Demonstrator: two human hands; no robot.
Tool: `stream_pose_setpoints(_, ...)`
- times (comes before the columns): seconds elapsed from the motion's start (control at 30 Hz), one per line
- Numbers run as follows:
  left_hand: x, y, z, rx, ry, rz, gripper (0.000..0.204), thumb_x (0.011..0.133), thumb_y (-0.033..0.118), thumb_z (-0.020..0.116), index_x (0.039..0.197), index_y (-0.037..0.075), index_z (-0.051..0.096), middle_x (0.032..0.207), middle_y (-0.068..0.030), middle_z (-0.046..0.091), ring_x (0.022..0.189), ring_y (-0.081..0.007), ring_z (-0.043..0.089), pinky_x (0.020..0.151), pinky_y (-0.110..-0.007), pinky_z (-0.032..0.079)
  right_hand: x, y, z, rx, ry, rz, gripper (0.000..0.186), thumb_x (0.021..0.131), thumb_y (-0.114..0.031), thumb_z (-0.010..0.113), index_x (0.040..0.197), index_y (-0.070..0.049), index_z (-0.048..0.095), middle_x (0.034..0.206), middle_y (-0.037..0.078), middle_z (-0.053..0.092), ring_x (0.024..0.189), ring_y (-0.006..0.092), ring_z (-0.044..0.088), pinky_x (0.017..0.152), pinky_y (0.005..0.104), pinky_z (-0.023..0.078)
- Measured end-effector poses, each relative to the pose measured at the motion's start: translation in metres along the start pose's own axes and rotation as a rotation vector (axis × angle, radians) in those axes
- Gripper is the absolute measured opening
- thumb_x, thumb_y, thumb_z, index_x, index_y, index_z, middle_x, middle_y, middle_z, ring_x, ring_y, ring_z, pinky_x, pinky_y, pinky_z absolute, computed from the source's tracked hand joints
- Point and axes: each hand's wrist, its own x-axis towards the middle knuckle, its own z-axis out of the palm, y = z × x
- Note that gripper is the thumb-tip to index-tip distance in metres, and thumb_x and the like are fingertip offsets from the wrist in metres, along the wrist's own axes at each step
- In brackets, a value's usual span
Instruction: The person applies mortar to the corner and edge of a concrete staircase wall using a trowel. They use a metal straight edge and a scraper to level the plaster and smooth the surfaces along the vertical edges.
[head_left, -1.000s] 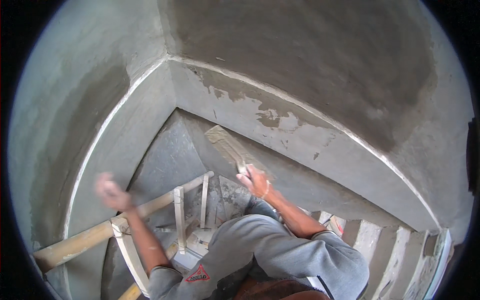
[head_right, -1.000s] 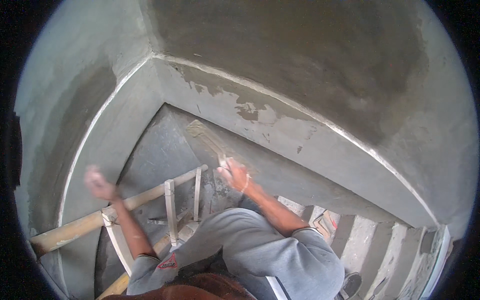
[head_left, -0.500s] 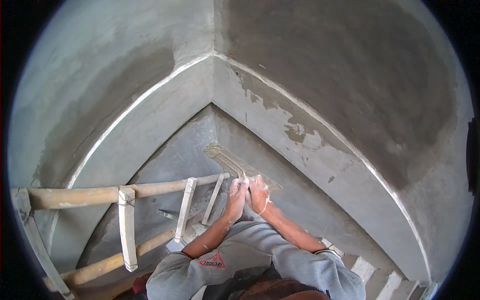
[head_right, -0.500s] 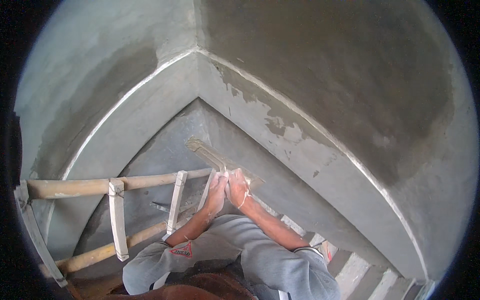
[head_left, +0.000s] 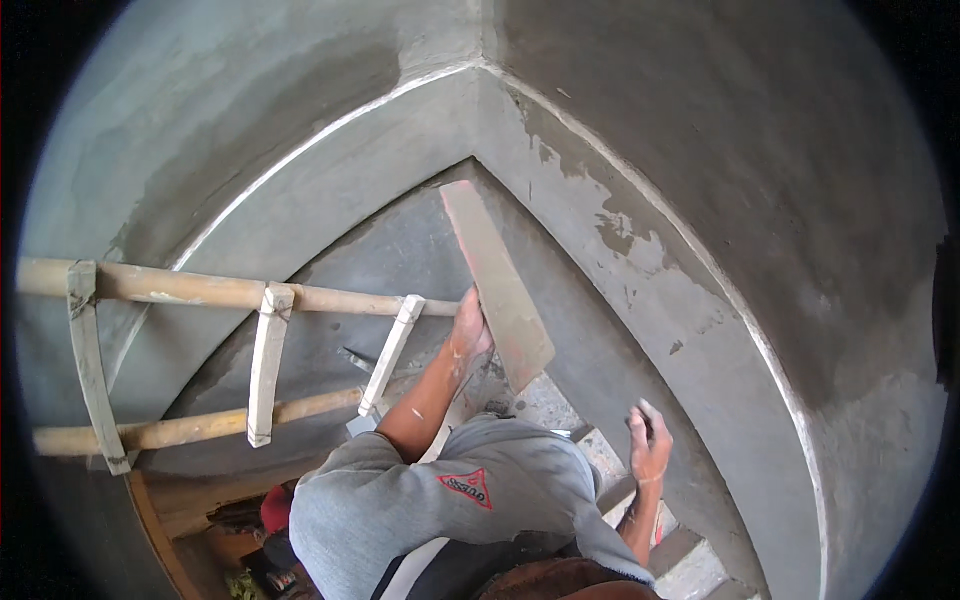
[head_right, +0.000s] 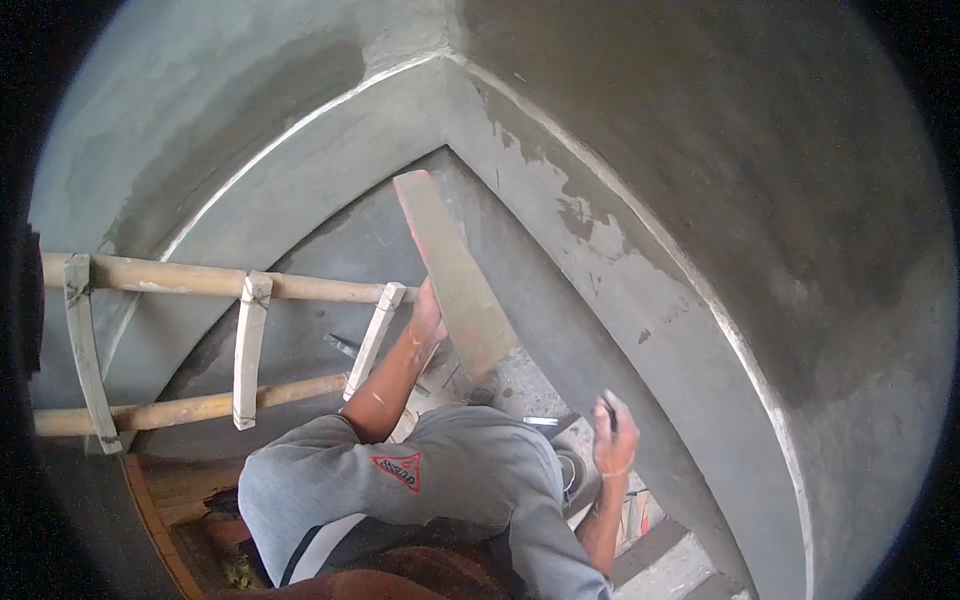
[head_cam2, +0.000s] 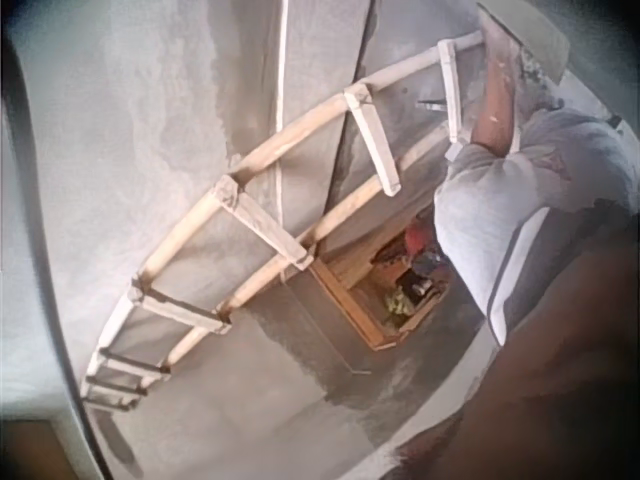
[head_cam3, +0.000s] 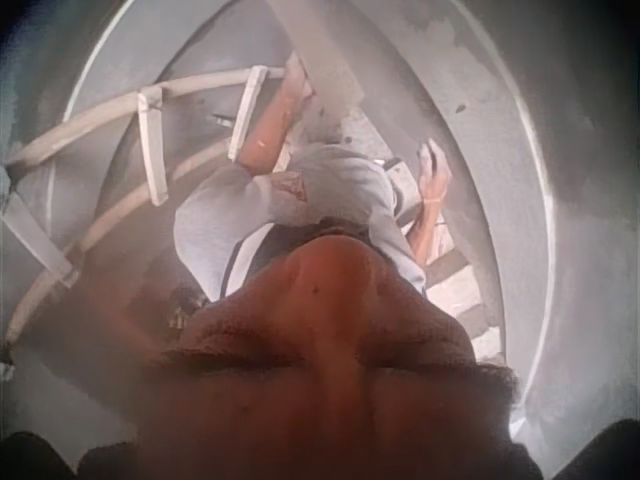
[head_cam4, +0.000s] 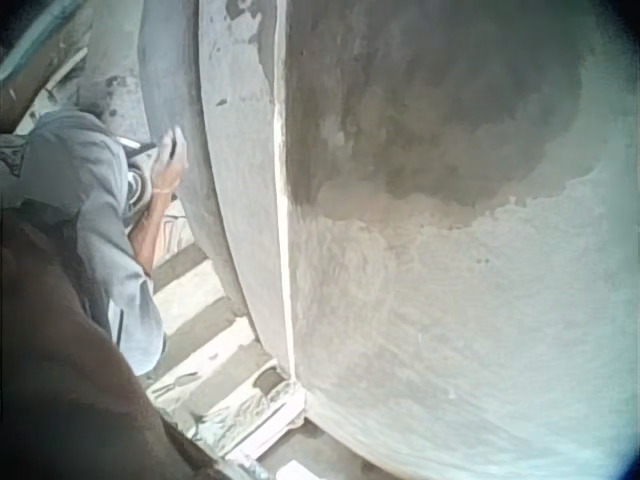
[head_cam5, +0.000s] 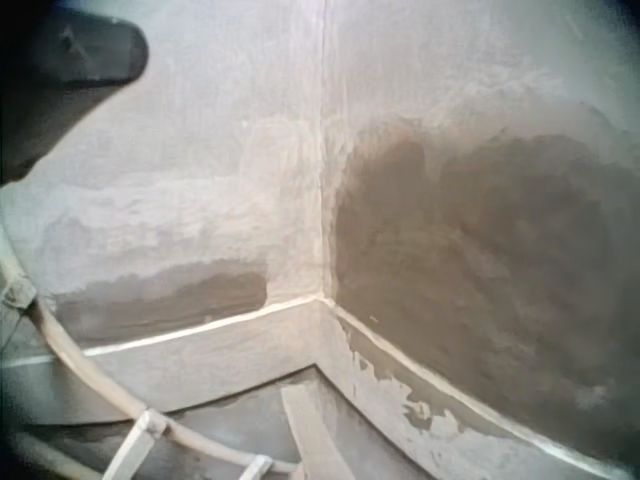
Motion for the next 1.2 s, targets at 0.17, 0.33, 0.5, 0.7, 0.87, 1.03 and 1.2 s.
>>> stream_pose_setpoints(0.17,-0.005,-0.016,0.009,0.052,-0.024,-0.027,0.036,0.094,0.031,0.035,0.109,0.004,0.053,0.102,-0.0098,0.061,0.09,-0.0206,0.06,0.08,-0.037,0.05,-0.04,0.077,-0.022,-0.016,0.11,0.198,0.031,0.087,-0.015,0.056,0.11,0.006,0.055,0.087,0.01,0.062,0.071,0.0146,0.06,0.067,0.0255,0.048)
stream_pose_setpoints(0.33,-0.008,-0.02,0.04,0.024,-0.097,-0.052,0.037,0.093,0.032,0.037,0.111,0.004,0.052,0.102,-0.0102,0.061,0.09,-0.0215,0.06,0.078,-0.037,0.05,-0.061,0.137,-0.019,-0.023,0.13,0.222,0.03,0.087,-0.014,0.054,0.109,0.006,0.055,0.082,0.01,0.063,0.066,0.0145,0.06,0.062,0.0264,0.048)
stream_pose_setpoints(0.5,-0.005,-0.014,0.044,0.297,-0.033,0.026,0.025,0.09,0.025,0.047,0.099,0.002,0.049,0.078,-0.0063,0.055,0.064,-0.0138,0.055,0.06,-0.028,0.047,-0.086,0.209,-0.024,-0.237,0.025,0.257,0.028,0.087,-0.014,0.052,0.108,0.004,0.056,0.078,0.01,0.062,0.058,0.0152,0.059,0.057,0.0273,0.048)
stream_pose_setpoints(0.7,-0.006,-0.014,0.067,0.705,0.153,0.214,0.021,0.086,0.018,0.059,0.094,0.004,0.046,0.067,-0.0005,0.049,0.052,-0.0074,0.046,0.054,-0.024,0.043,-0.143,0.285,-0.017,0.056,0.129,0.676,0.02,0.086,-0.01,0.047,0.099,0.002,0.057,0.075,0.009,0.061,0.056,0.0168,0.059,0.054,0.0293,0.049)
stream_pose_setpoints(0.87,-0.002,-0.006,0.038,1.292,-0.158,0.46,0.023,0.08,0.017,0.066,0.089,0.004,0.049,0.065,0.0014,0.044,0.053,-0.007,0.038,0.047,-0.024,0.033,-0.254,0.39,0.02,-0.211,0.196,0.911,0.017,0.08,-0.015,0.05,0.08,-0.001,0.061,0.071,0.008,0.06,0.055,0.0204,0.057,0.053,0.0328,0.048)
stream_pose_setpoints(1.03,-0.007,-0.018,0.018,1.608,-0.647,0.152,0.022,0.077,0.015,0.069,0.084,0.003,0.052,0.065,0.0014,0.044,0.059,-0.0083,0.038,0.051,-0.024,0.034,-0.196,0.22,0.024,-0.094,0.12,0.975,0.029,0.079,-0.026,0.046,0.075,-0.001,0.062,0.067,0.017,0.062,0.064,0.0307,0.061,0.056,0.0407,0.048)
stream_pose_setpoints(1.2,0.009,-0.084,0.047,1.594,-1.145,-0.271,0.029,0.076,0.023,0.069,0.088,0.002,0.053,0.066,-0.0113,0.053,0.057,-0.0256,0.05,0.053,-0.035,0.04,-0.231,0.215,0.076,-0.27,0.343,1.15,0.028,0.077,-0.019,0.05,0.094,0.0,0.061,0.084,0.019,0.064,0.077,0.0321,0.063,0.067,0.041,0.05)
